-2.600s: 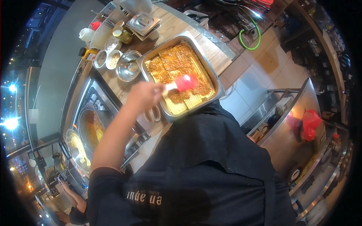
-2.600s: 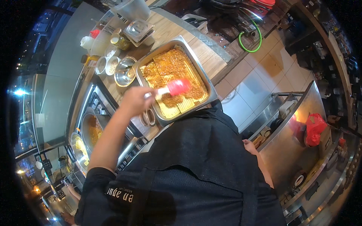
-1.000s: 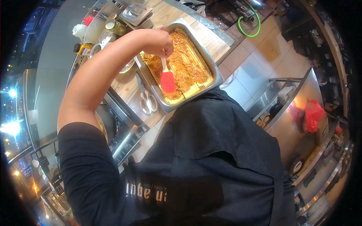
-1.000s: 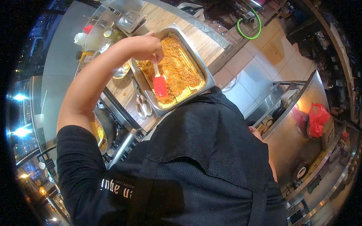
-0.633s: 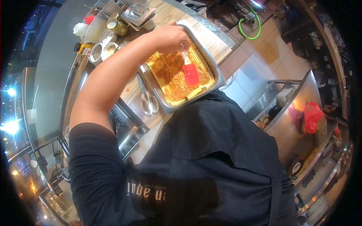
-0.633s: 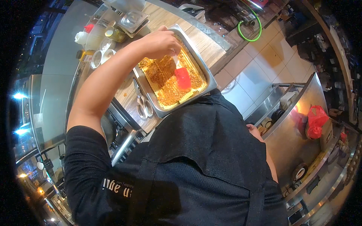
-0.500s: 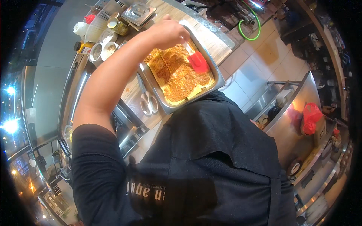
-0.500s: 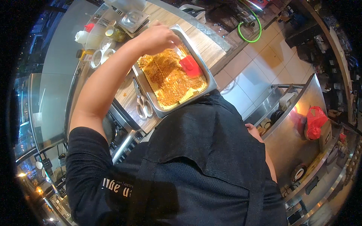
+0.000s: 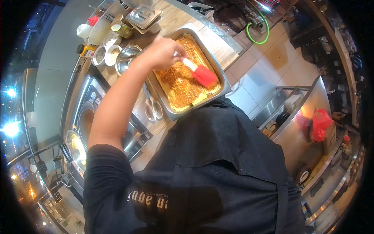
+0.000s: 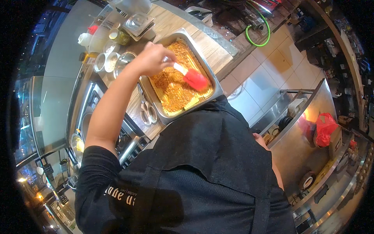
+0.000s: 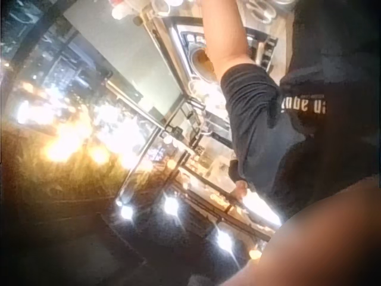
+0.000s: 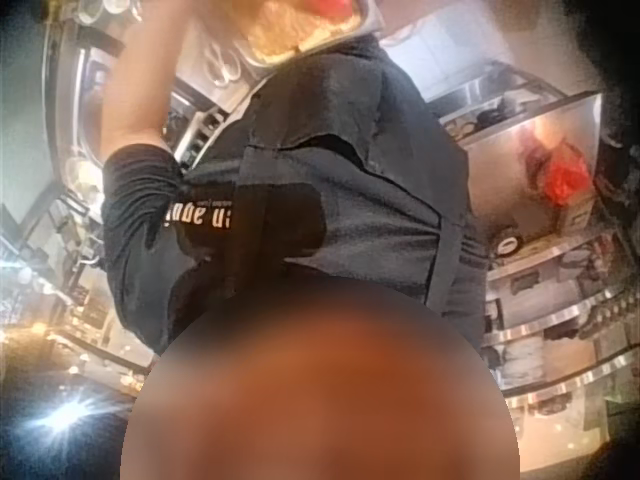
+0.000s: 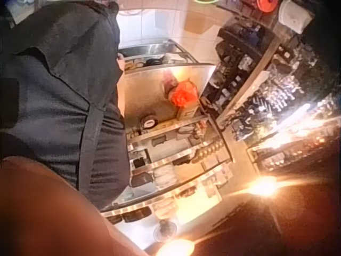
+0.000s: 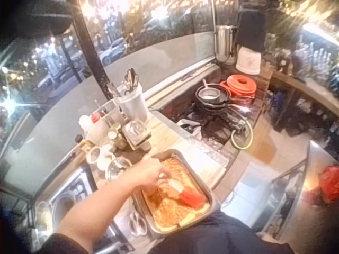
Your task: The person assembles a layered pasta dish in a rectangular metal tray. They place sheets of pasta into the tray, spread a meat sauce over them using a ladle and spatula, and trim excess pasta with scissors. The process repeats with additional layers of pasta and sauce.
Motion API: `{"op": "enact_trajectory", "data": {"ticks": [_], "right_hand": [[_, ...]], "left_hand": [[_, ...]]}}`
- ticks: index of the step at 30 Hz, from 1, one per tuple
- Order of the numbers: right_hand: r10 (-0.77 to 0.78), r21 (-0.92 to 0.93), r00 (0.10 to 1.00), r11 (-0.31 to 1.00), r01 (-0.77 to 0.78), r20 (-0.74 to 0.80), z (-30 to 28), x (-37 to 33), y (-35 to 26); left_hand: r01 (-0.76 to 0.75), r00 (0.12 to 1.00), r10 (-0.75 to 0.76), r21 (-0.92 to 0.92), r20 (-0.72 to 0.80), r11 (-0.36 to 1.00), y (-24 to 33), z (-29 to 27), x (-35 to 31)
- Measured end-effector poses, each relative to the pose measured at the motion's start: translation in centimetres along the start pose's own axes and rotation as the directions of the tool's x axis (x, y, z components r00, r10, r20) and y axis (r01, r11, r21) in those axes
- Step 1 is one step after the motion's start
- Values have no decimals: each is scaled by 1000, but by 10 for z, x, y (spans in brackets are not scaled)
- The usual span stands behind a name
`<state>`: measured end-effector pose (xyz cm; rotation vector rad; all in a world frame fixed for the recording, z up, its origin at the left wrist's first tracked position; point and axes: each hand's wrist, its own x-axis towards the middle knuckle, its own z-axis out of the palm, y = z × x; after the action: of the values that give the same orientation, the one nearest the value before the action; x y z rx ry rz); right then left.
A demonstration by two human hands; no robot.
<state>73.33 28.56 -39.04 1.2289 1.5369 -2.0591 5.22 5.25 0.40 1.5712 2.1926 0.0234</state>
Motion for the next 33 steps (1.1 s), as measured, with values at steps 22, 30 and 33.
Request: {"op": "enact_trajectory", "data": {"ticks": [22,30,33], "right_hand": [[31,-229,999,973,-38,-32,20,-3,-79],[27,-301,999,953,-20,18,-49,62,-42],[-45,-383,999,923,50,22,-76,85,-31]], "left_hand": [[438,899,-436,-100,37,894,5,34,-126],[298,952,-273,214,-141,930,-31,-40,-109],[193,980,-182,148,-86,970,-30,-27,-92]]}}
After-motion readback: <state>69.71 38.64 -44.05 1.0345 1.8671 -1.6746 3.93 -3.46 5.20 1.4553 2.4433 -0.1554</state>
